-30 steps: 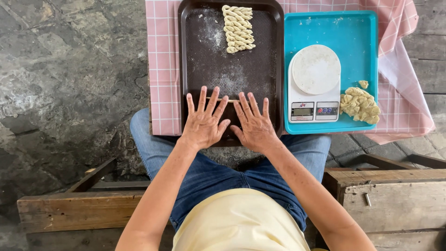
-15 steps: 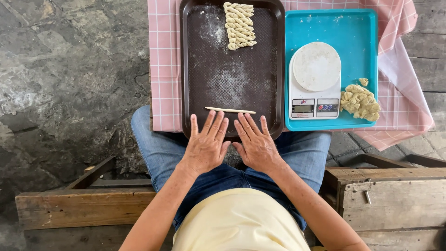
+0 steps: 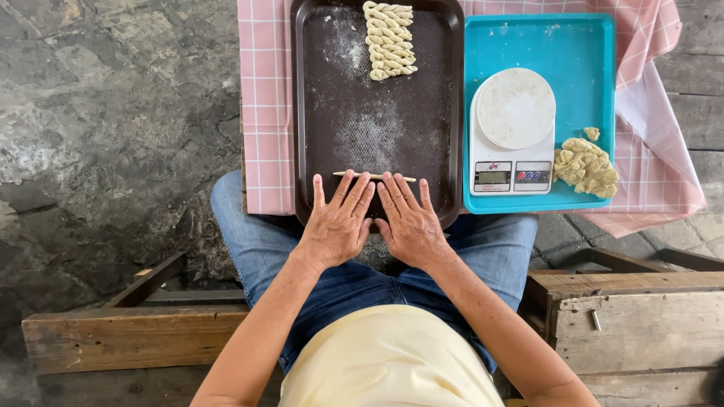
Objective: Rolling a small portion of dough into a long strand and then braiding it into a specific shape on a baking tray.
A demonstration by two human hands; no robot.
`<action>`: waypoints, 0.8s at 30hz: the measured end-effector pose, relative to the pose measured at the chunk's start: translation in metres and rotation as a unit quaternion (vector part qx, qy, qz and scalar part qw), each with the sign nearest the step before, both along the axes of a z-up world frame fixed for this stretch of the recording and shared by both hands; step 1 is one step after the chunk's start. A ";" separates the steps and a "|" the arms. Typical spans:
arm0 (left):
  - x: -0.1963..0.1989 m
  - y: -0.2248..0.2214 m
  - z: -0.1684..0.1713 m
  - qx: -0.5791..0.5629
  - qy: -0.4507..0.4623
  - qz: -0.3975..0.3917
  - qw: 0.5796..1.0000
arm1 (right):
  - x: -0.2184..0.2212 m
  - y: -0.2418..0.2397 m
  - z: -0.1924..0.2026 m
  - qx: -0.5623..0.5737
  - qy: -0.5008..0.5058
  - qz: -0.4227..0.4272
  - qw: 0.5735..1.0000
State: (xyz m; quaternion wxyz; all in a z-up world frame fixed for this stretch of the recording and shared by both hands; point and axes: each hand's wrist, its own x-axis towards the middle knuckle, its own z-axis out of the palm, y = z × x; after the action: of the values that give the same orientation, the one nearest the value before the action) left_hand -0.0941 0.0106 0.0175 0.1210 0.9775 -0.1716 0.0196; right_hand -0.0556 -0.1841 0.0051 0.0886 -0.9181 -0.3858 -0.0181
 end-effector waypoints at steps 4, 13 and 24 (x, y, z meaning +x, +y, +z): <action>0.008 -0.003 0.002 -0.003 0.002 0.018 1.000 | 0.006 0.005 -0.001 -0.010 -0.006 -0.024 1.000; 0.030 -0.006 0.001 0.006 0.066 0.045 0.997 | 0.024 0.011 -0.014 -0.027 0.016 -0.062 0.998; 0.063 -0.004 0.001 0.012 0.096 0.068 0.993 | 0.056 0.019 -0.010 -0.045 0.070 -0.095 0.992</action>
State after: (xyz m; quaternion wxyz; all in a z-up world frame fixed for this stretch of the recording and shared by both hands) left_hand -0.0307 0.0066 0.0187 0.1237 0.9857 -0.0922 -0.0680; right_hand 0.0003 -0.1653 -0.0047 0.0719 -0.9528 -0.2897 0.0552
